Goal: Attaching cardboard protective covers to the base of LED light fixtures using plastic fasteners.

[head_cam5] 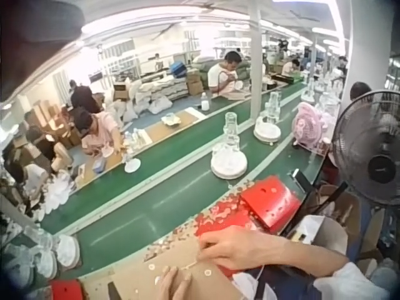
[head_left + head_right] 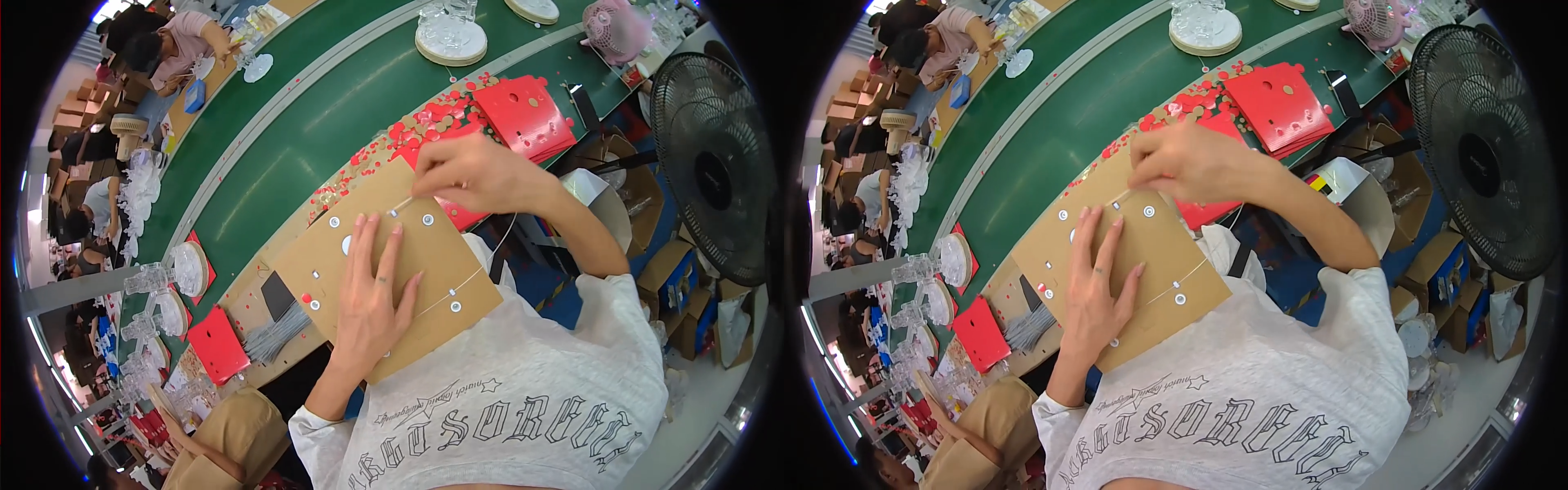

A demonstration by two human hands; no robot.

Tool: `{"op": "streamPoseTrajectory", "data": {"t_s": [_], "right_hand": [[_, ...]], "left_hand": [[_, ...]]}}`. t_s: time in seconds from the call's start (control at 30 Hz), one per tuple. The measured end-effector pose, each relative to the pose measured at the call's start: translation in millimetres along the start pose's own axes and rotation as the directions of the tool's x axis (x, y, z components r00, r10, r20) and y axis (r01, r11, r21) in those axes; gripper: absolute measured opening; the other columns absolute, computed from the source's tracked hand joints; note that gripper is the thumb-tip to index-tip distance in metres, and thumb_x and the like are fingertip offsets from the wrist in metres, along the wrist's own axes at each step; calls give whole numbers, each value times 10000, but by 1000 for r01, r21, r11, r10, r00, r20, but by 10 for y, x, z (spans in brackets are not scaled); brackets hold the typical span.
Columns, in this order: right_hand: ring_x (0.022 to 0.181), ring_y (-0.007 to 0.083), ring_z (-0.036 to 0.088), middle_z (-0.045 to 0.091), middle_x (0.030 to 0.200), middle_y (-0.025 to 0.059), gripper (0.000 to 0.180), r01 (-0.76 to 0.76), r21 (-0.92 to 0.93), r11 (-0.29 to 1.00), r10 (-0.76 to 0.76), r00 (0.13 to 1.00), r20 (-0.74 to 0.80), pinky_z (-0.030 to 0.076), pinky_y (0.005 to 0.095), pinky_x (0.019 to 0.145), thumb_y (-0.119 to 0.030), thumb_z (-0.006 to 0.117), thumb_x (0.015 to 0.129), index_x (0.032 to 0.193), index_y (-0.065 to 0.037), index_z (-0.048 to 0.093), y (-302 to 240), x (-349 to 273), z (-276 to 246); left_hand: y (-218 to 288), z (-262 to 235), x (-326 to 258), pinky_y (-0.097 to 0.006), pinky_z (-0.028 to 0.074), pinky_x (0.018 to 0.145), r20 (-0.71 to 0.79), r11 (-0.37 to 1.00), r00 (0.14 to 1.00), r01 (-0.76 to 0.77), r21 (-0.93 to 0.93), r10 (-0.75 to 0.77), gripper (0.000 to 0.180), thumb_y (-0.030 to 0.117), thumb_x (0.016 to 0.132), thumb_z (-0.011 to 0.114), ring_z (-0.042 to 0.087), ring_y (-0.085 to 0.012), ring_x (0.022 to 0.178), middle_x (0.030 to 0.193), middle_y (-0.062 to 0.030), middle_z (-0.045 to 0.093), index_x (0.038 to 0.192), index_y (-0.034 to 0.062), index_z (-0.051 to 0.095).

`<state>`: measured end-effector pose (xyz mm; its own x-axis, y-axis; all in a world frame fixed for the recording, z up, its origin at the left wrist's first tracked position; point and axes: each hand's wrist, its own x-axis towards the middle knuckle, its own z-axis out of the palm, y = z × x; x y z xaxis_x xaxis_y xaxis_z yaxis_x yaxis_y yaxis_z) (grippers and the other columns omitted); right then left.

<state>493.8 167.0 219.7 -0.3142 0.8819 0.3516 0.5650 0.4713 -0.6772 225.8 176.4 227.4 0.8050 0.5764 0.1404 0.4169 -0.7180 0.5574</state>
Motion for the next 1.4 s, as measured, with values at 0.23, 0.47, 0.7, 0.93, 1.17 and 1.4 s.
{"op": "streamPoseTrajectory", "data": {"t_s": [0.23, 0.47, 0.7, 0.93, 1.17, 1.4], "right_hand": [[748, 217, 646, 568, 883, 52, 314, 52, -361, 931, 21, 981, 194, 525, 351, 590, -44, 695, 761, 1064, -95, 760, -132, -22, -3], [734, 203, 623, 537, 875, 50, 351, 197, -425, 884, -131, 975, 179, 520, 333, 559, -56, 665, 800, 1137, -109, 747, -106, 16, 79], [766, 197, 610, 521, 915, 50, 368, 216, -477, 852, -112, 965, 237, 523, 330, 586, -142, 623, 857, 1211, -99, 714, -101, -25, 24], [851, 172, 614, 542, 963, 46, 384, 323, -611, 723, -154, 937, 313, 529, 303, 672, -162, 636, 840, 1195, -26, 692, -167, -19, 127], [909, 175, 615, 574, 989, 54, 369, 359, -622, 696, -87, 902, 422, 530, 311, 703, -153, 664, 801, 1123, 25, 686, -163, 42, 99], [826, 180, 614, 538, 915, 57, 329, 372, -599, 709, -93, 892, 443, 531, 322, 647, -135, 662, 818, 1110, 8, 703, -183, 48, -30]], "left_hand": [[17, 38, -17, -590, 287, 1179, -5, 981, 998, 65, 182, -66, 676, 112, 856, 751, 382, -400, 1470, 1566, -208, 395, 1481, 59, 498], [-59, 70, -15, -613, 245, 1185, -33, 991, 999, 47, 129, -43, 676, 129, 862, 744, 378, -386, 1477, 1566, -196, 409, 1489, 63, 500], [-53, 103, 2, -601, 251, 1188, -29, 991, 998, 53, 120, -50, 671, 115, 866, 738, 365, -394, 1485, 1571, -204, 403, 1491, 59, 500], [-90, 118, 3, -585, 287, 1175, -45, 996, 997, 63, 70, -60, 680, 133, 865, 755, 298, -457, 1497, 1588, -248, 342, 1490, 57, 498], [-89, 140, 66, -578, 296, 1169, -30, 990, 998, 66, 126, -63, 677, 138, 868, 752, 289, -459, 1500, 1593, -258, 326, 1492, 67, 500], [-28, 158, 77, -583, 296, 1161, -5, 990, 999, 45, 132, -44, 680, 168, 879, 742, 292, -473, 1493, 1587, -279, 322, 1496, 44, 486]]}}
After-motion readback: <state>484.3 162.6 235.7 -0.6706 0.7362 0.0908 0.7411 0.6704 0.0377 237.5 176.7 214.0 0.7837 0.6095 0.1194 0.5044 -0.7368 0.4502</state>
